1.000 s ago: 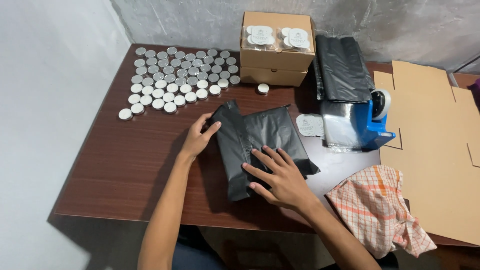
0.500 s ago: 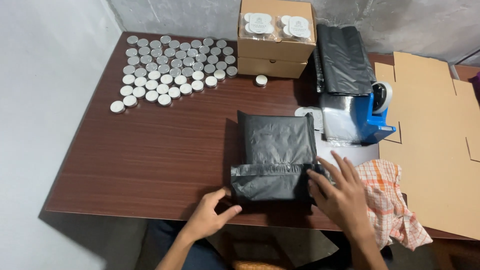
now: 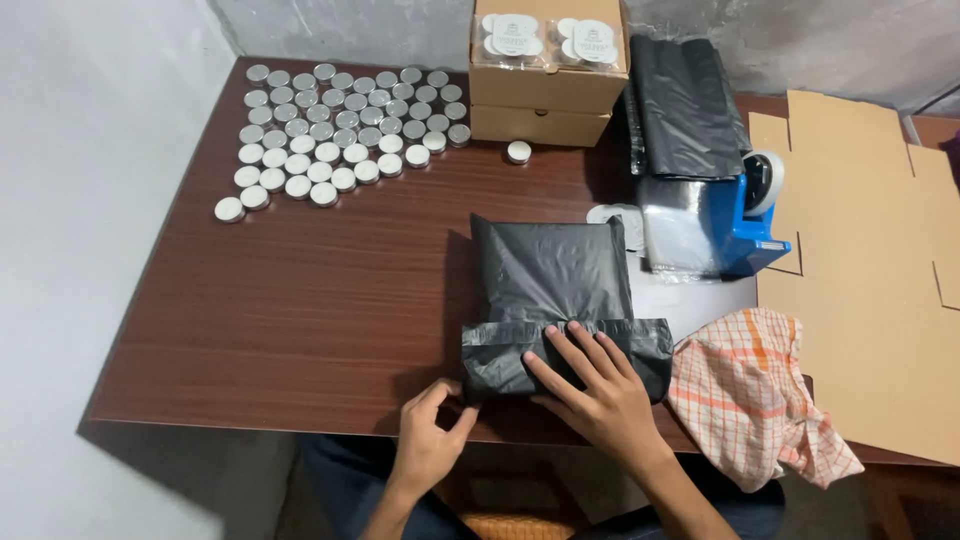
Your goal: The person assembles a cardboard box, places multiple pre-packaged items inside, closes the box, and then wraps it in a black plastic shipping bag. The person seals the bag using a tape dispenser.
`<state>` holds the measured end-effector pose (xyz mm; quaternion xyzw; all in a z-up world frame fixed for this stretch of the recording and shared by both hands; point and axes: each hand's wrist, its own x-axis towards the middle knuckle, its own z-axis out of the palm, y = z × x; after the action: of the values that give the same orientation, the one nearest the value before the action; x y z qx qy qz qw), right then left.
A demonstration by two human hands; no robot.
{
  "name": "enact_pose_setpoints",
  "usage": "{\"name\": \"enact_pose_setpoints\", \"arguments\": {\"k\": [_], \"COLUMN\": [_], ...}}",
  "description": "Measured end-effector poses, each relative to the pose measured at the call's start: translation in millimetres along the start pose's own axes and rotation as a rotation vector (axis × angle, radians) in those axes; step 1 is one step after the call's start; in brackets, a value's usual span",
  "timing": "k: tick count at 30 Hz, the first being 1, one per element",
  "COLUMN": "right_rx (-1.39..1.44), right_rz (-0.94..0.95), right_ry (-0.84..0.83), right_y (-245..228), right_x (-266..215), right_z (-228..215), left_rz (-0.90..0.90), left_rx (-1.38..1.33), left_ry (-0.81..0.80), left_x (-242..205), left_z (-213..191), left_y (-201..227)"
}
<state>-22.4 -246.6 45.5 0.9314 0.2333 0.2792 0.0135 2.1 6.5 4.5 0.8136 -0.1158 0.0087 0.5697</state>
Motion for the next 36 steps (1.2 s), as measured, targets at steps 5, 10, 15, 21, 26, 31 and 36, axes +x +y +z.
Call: {"name": "enact_pose_setpoints", "arguments": {"k": [5, 10, 15, 21, 26, 31, 36], "right_rx": [0.001, 0.108, 0.171, 0.293, 0.466, 0.512, 0.727], "right_rz": [-0.040, -0.129, -0.160, 0.267, 0.581, 0.365, 0.455], "right_ry": [-0.010, 0.024, 0.000, 0.238, 0.110, -0.009, -0.073], "right_y": [11, 29, 69, 14, 7, 39, 64], "right_x": [-2, 1, -16, -47, -44, -45, -66], "right_z": [-4, -6, 1, 1, 10, 3, 6], "left_rz": [-0.177, 0.067, 0.285, 0.189, 0.130, 0.037, 0.028], "left_rx": [0.102, 0.020, 0.040, 0.263, 0.265, 0.087, 0.159], "left_ry": [-0.234, -0.193, -0.107, -0.085, -0.361, -0.273, -0.232], "left_x": [2, -6, 9, 98, 147, 125, 58], "left_z": [-29, -15, -9, -50, -24, -32, -51], "left_y": [8, 17, 26, 23, 0, -10, -15]}}
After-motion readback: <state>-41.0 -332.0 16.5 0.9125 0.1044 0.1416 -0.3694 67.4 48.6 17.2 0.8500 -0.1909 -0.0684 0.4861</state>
